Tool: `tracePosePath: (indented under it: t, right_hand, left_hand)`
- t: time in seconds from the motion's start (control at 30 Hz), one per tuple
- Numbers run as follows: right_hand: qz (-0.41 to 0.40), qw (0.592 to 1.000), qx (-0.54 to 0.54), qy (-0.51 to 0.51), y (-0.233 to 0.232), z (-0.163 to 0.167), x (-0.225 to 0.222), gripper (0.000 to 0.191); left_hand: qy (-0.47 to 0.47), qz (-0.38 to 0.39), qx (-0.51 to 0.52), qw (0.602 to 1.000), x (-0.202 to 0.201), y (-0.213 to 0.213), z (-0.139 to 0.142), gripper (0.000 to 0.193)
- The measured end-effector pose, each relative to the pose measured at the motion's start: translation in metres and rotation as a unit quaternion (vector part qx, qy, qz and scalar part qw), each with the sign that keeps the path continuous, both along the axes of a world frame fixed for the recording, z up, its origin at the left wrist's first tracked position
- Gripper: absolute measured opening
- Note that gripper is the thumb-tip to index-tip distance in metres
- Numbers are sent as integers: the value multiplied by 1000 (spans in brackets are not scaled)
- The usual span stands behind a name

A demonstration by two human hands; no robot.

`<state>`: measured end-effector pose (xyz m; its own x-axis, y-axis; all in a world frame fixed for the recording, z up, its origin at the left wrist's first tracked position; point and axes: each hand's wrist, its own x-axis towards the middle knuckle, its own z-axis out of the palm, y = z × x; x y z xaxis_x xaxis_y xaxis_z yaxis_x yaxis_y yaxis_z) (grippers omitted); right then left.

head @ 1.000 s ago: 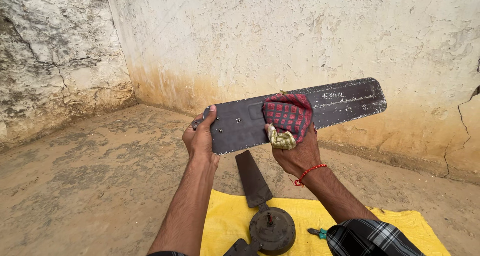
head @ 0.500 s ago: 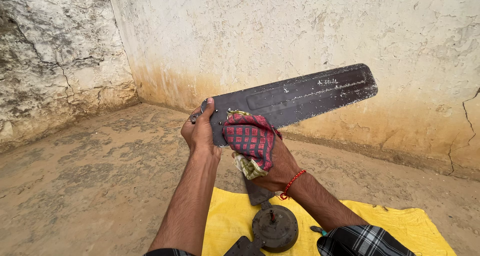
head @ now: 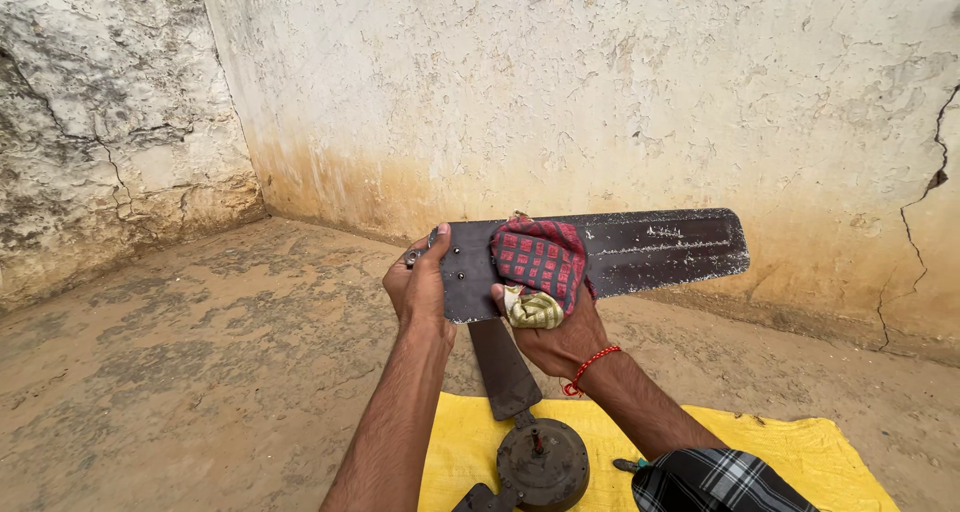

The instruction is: The person services a disassembled ceiling fan lying on a yellow tarp. They use pliers and a screwdriver to work on the motor hub, then lift each fan blade and wipe dust off both sides with a cloth, setting cleaned blades back on the tarp.

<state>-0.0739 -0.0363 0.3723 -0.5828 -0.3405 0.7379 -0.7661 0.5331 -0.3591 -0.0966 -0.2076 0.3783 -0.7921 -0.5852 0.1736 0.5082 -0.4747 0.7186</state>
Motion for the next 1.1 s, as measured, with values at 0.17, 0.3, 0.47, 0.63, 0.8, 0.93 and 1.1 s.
tracePosePath:
  t: [0.17,0.3,0.47,0.63,0.8,0.93,1.1]
  right_hand:
    - [105,993,36,30,-23,6,15,31]
    - [15,999,32,-3,-8,14,7,33]
    - [-72,992,19,-105,11,20,-1,38]
    - [16,999,7,-27,-12,14,10,31]
    - [86,987,19,131,-33,13,12,23]
    - [36,991,59,113,-21,16,3,22]
    - [-51,995,48,70,18,11,-17,26]
  left_hand:
    - [-10,-2,19,1000,3,9,-5,22]
    - [19,-1,11,1000,6,1,-2,19]
    - [20,3,-28,999,8,0,-4,18]
    - [-17,7,-39,999,4,8,-8,16]
    - [31,-30,-14,999,2,6,-12,16]
    - [24,-27,-12,999,8,-12,-8,17]
    - [30,-5,1,1000,20,-37,-2,21]
